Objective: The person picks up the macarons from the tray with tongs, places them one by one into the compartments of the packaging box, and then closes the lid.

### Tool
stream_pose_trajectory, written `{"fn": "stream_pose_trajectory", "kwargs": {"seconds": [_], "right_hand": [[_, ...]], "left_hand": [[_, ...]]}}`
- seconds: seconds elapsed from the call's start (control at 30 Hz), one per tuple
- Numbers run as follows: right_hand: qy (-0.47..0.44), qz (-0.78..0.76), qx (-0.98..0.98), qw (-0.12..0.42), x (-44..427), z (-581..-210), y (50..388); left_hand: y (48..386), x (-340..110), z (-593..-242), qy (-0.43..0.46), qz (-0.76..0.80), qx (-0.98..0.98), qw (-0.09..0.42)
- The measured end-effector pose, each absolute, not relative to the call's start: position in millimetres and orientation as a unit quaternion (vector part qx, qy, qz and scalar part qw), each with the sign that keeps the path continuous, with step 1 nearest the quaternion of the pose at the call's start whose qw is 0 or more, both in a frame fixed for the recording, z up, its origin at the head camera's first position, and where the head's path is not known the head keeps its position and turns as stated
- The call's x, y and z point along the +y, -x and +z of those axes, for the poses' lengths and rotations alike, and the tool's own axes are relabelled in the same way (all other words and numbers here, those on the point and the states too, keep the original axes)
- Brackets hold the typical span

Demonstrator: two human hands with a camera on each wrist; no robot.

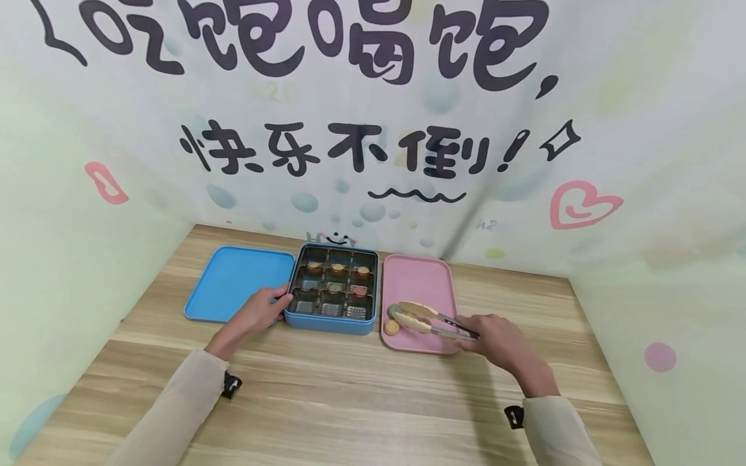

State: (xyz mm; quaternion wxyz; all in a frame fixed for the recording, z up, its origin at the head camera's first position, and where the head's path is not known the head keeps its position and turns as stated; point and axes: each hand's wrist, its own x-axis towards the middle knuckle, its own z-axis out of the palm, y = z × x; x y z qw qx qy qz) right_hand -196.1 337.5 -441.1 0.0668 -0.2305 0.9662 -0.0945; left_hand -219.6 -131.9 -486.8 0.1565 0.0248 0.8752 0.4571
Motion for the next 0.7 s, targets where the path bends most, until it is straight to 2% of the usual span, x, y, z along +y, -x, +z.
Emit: {"fn": "stream_pose_trajectory", "kwargs": {"seconds": [0.3,0.7], "right_hand": [[0.218,-0.081,0.969,0.081,331.6,-443.6,201.5],[0.213,-0.114,0.97,0.038,332.0,-449.5,202.3]], "left_hand": [[219.0,-132.1,-487.1,-0.035,0.453,0.878,0.151],[220.6,-133.4,-487.1,-0.039,0.453,0.878,0.15]]}}
